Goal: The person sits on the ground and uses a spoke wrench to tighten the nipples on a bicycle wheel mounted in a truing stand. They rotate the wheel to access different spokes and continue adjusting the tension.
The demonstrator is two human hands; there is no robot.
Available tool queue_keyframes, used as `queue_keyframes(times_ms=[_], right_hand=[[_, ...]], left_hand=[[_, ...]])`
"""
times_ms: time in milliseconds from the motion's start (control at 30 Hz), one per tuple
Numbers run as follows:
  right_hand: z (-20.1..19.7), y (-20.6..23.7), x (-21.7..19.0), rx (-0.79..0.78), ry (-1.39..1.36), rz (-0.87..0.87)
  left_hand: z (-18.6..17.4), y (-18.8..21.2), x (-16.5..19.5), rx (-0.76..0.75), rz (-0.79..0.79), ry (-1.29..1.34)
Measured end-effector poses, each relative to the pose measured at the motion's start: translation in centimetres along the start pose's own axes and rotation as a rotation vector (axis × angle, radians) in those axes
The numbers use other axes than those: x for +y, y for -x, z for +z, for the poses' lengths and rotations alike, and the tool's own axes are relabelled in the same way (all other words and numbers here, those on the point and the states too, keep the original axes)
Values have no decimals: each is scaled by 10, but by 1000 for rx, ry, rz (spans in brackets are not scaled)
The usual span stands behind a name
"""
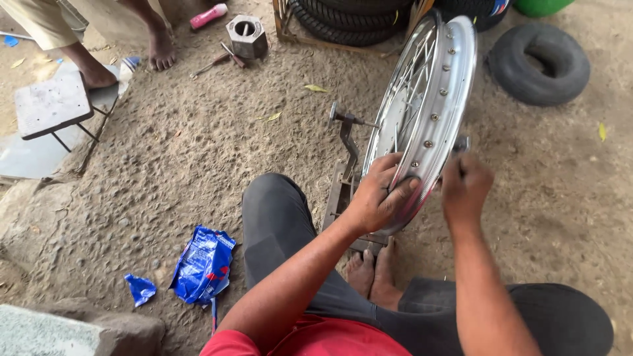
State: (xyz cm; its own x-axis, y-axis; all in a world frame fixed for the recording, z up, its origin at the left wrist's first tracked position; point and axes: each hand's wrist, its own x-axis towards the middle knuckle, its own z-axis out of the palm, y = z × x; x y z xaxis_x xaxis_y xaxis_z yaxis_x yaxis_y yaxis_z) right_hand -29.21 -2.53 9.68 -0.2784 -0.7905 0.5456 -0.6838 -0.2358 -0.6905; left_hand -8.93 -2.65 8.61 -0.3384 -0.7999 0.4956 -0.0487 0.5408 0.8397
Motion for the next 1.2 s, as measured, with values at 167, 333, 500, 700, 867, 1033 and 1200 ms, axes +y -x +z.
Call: queue_keyframes(times_ms=[167,333,500,700,867,1033,1200], right_hand=[[10,-37,-17,-207,-186,-202],[-19,24,-13,-180,92,-145],[-21,90,-6,-320,-74,230],[-23,80,-33,-308,-142,135],[-33,70,-46,-296,36,55],[-37,65,-28,-236,7,198],[-55,78,-10,-254,-170,484]], left_hand=[[-5,3,1,-71,-23,40],[0,7,-4,-54,-28,49],[4,9,-2,-45,-52,62],[4,7,2,-27,-71,54],[11,-1,6,52,19,-32],[10,-9,21,120,-6,-53],[4,-28,42,186,-137,-105]])
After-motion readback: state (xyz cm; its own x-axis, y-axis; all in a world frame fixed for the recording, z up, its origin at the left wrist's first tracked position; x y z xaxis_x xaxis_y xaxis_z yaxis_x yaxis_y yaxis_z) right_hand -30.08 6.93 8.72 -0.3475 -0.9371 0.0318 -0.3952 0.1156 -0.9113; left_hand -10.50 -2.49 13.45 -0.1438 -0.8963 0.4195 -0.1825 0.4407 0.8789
